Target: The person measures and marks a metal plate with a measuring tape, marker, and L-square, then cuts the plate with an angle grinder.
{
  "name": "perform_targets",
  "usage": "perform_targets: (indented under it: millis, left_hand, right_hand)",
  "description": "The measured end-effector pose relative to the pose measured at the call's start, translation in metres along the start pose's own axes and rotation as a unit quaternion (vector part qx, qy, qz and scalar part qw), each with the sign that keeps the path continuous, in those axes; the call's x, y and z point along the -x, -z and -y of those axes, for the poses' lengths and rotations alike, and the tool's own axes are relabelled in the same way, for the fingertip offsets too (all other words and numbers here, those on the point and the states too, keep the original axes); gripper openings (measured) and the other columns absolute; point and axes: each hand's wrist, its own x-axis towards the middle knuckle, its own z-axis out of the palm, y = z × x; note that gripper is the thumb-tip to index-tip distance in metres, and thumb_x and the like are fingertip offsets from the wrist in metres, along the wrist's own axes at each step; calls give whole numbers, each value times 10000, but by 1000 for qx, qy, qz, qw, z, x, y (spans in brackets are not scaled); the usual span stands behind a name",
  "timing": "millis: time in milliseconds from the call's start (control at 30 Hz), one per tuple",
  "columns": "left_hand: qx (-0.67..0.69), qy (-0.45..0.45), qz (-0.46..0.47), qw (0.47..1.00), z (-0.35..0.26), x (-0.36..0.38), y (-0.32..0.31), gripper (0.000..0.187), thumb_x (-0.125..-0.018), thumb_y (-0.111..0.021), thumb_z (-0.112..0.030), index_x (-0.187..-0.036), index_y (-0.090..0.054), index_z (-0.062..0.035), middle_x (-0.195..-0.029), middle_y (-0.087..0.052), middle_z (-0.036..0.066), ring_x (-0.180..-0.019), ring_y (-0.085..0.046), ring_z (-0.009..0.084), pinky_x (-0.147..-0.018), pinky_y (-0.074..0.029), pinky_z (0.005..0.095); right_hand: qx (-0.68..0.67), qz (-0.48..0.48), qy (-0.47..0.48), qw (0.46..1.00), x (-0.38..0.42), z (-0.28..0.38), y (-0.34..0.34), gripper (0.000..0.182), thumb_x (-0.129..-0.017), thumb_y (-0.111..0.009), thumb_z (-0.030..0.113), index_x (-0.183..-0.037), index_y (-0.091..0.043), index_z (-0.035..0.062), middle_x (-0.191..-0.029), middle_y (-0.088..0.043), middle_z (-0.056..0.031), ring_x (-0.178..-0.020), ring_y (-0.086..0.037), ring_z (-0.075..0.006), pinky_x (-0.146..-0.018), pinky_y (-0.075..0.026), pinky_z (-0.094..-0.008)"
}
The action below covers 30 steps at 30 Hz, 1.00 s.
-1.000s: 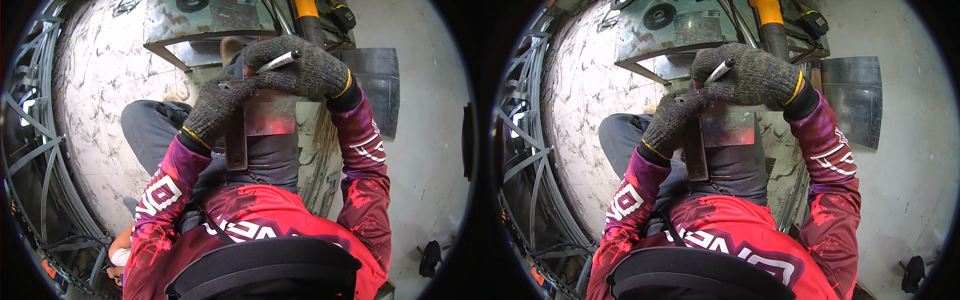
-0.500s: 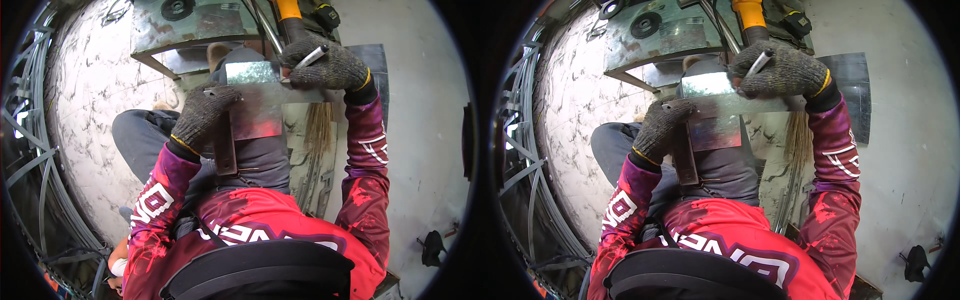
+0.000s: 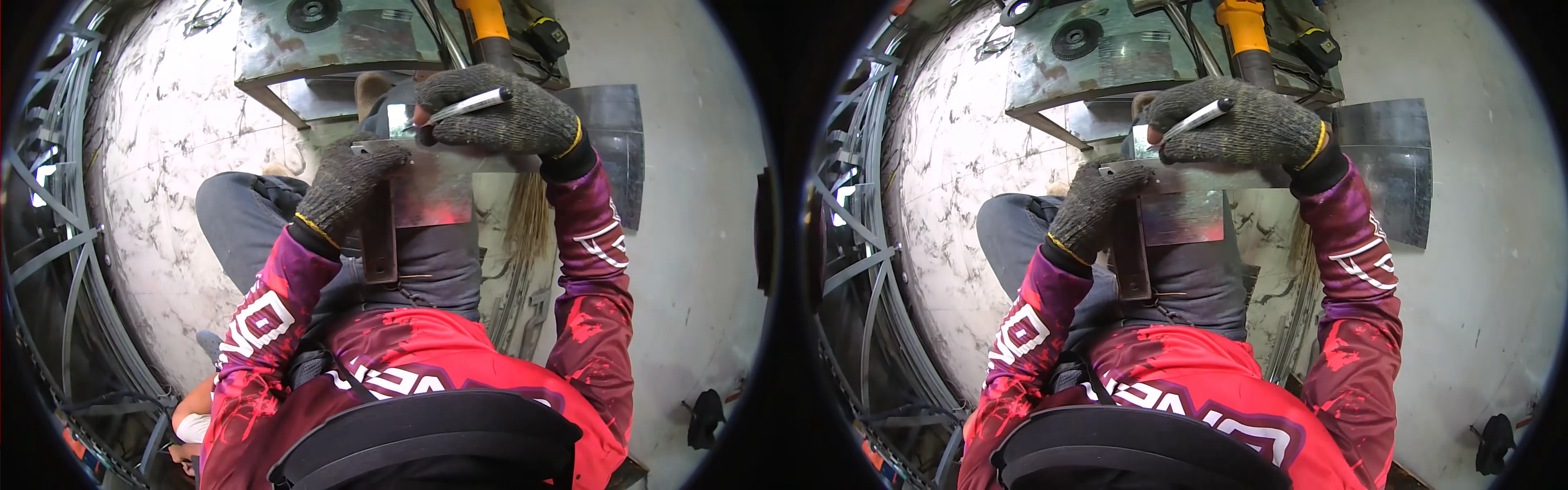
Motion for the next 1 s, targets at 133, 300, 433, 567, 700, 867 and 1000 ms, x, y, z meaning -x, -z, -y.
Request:
perform_targets:
  millis: [133,300,433,567,700,867,1000]
  left_hand:
    - [16,19,-5,1000,-3,0,-1,249,-864,-729,-235,-1004,-739,-30,-884,-710,21,-794,-635,111,-753,-505,277]
    - [100,100,-21,990,-9,0,-3,263,-873,-732,-251,-1016,-735,-31,-889,-704,17,-799,-627,106,-762,-500,272]
    - [51,31,-9,998,-2,-1,-2,273,-872,-738,-262,-1020,-733,-33,-902,-701,10,-805,-626,106,-767,-501,274]
    - [68,76,-13,995,-9,0,-3,279,-864,-745,-267,-1021,-730,-37,-898,-693,0,-805,-623,107,-757,-498,276]
    - [105,103,-23,989,-9,1,-3,270,-862,-749,-268,-1009,-729,-43,-888,-688,-1,-796,-621,105,-747,-498,277]
    - [113,90,-19,989,-12,1,-2,242,-867,-753,-259,-987,-729,-51,-882,-685,1,-785,-617,103,-741,-497,275]
    - [73,33,5,997,1,-1,4,224,-867,-755,-237,-981,-725,-47,-882,-684,3,-770,-614,106,-727,-497,272]
  right_hand:
    - [36,7,7,999,-4,-11,-6,352,-918,-754,170,-1202,-666,-18,-1075,-716,-122,-1025,-687,-211,-940,-545,-345]
    - [69,-1,12,998,-4,-1,-7,353,-897,-766,110,-1220,-674,2,-1135,-726,-131,-1048,-689,-226,-951,-544,-363]
    - [67,9,-28,997,-7,-4,-7,347,-902,-760,140,-1215,-682,10,-1146,-725,-128,-1036,-686,-236,-958,-537,-372]
    - [84,-8,29,996,-13,-14,-11,257,-889,-760,205,-1074,-692,41,-991,-697,-99,-897,-670,-216,-836,-544,-356]
    - [91,-12,57,994,-18,-14,-12,252,-886,-758,208,-1062,-691,41,-994,-695,-101,-891,-676,-233,-826,-544,-362]
    - [114,-31,77,990,-17,-4,-14,244,-884,-750,154,-1089,-682,39,-1021,-714,-120,-926,-700,-253,-837,-554,-374]
    - [182,-308,90,929,29,27,-43,289,-840,-763,16,-1119,-687,27,-1057,-736,-132,-950,-722,-246,-842,-564,-381]
